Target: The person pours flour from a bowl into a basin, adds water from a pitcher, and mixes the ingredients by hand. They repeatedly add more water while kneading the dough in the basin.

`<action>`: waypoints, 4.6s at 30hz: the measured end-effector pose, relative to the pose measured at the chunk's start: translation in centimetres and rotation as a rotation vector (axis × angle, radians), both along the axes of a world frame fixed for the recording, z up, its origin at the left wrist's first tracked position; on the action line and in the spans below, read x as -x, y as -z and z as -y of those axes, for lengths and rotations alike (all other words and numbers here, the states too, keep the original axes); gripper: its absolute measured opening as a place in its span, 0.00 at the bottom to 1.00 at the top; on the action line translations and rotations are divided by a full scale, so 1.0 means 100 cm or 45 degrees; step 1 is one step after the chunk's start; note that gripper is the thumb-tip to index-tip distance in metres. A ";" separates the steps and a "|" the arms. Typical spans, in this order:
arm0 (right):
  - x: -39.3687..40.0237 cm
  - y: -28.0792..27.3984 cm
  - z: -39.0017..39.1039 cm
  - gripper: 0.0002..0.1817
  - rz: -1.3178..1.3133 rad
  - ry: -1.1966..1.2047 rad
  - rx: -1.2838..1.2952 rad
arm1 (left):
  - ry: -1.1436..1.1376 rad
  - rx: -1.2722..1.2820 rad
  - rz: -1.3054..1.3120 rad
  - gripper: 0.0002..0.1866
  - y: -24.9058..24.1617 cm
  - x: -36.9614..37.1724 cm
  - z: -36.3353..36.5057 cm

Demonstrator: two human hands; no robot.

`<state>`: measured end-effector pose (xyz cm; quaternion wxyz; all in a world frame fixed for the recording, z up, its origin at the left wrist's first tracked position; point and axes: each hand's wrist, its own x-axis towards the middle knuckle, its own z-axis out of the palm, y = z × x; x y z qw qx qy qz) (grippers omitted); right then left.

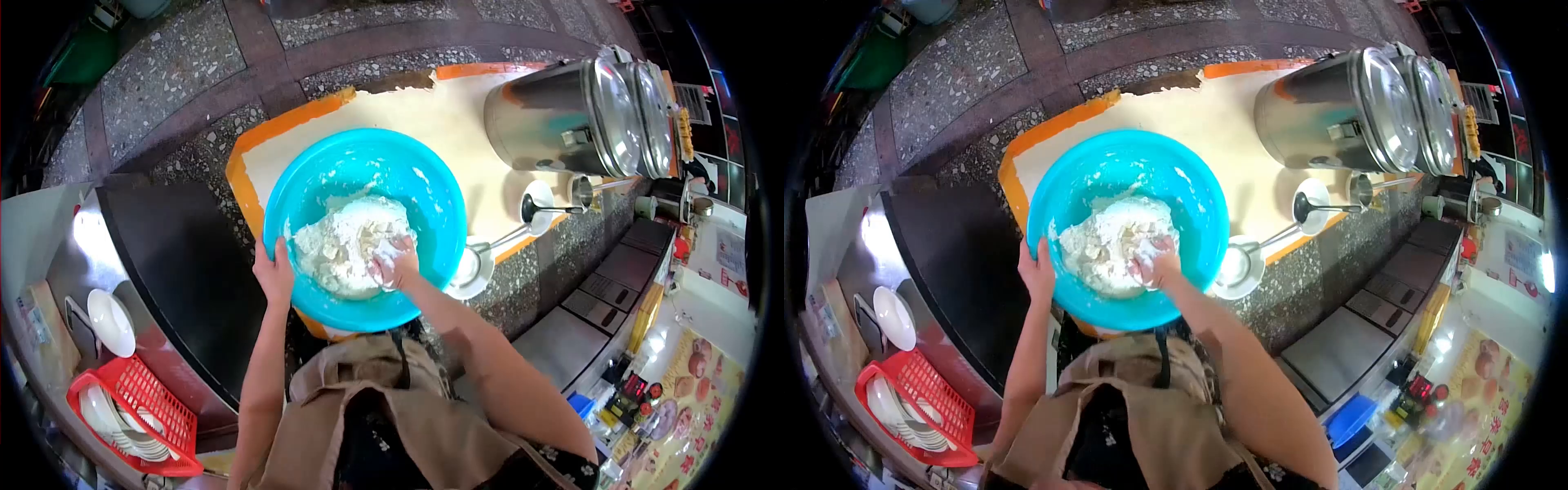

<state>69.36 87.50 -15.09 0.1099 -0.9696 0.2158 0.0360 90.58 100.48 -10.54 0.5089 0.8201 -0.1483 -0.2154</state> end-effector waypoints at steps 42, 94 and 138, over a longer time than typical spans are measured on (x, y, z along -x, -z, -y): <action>-0.069 0.026 -0.010 0.21 0.065 0.172 0.002 | 0.357 -0.031 0.050 0.18 -0.003 -0.024 0.044; -0.049 -0.090 -0.030 0.16 -0.708 0.710 -0.314 | 0.309 0.164 -0.091 0.20 0.003 -0.018 0.041; -0.069 -0.073 -0.019 0.55 -0.822 0.083 -0.423 | 0.341 -0.219 0.081 0.19 -0.004 -0.014 0.039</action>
